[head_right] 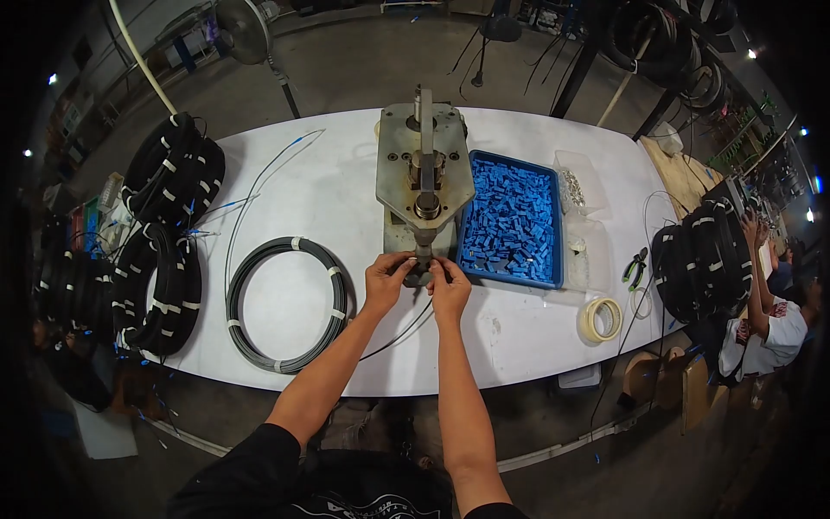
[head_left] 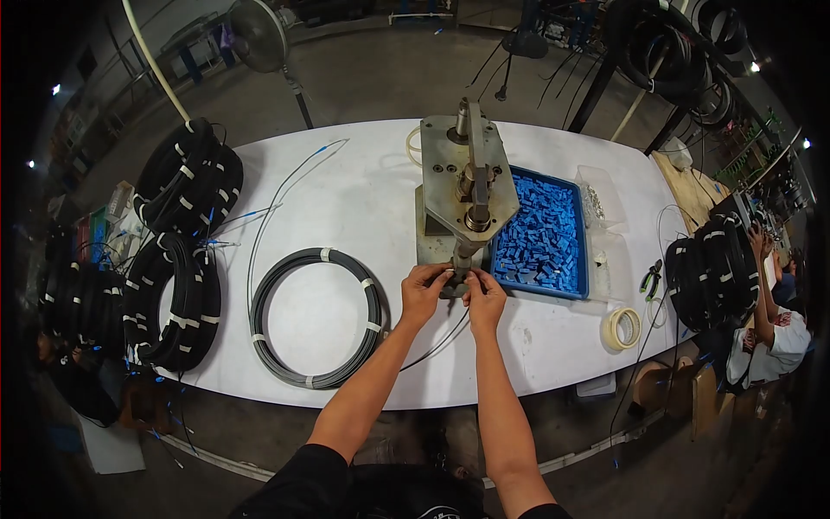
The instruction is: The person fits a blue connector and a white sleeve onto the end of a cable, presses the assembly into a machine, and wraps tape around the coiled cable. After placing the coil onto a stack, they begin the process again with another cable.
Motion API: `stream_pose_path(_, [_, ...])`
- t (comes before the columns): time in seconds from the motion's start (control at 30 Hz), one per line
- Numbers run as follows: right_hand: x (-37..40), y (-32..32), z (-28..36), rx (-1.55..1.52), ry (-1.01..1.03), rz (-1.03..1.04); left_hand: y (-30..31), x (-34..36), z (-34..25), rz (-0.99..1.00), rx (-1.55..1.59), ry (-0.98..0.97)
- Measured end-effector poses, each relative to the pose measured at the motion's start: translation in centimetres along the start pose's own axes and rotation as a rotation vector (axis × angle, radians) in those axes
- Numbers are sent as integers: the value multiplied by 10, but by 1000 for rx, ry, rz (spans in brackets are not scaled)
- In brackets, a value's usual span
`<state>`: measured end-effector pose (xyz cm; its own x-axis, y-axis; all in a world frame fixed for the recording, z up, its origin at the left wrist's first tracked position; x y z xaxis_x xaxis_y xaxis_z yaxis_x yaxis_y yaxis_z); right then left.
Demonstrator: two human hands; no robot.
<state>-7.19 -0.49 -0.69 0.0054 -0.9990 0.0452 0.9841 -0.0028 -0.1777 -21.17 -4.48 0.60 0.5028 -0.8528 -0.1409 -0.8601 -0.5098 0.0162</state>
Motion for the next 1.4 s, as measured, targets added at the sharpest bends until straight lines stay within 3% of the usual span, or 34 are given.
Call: stream_pose_path(1.4, [-1,1,-5,3,24,-3,0,0,8,9,-13,-5])
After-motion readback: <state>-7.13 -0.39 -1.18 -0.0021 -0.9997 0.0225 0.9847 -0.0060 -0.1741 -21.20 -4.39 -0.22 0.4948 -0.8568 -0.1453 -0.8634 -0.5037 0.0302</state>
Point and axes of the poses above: each hand's wrist, its own x-axis away from the middle knuckle, its own y-axis out of the back of the hand, z = x × y, the point moved 4 cm from there along -x, towards the middle knuckle, and after that the axes turned 4 degrees about y, right-handed, at the moved point
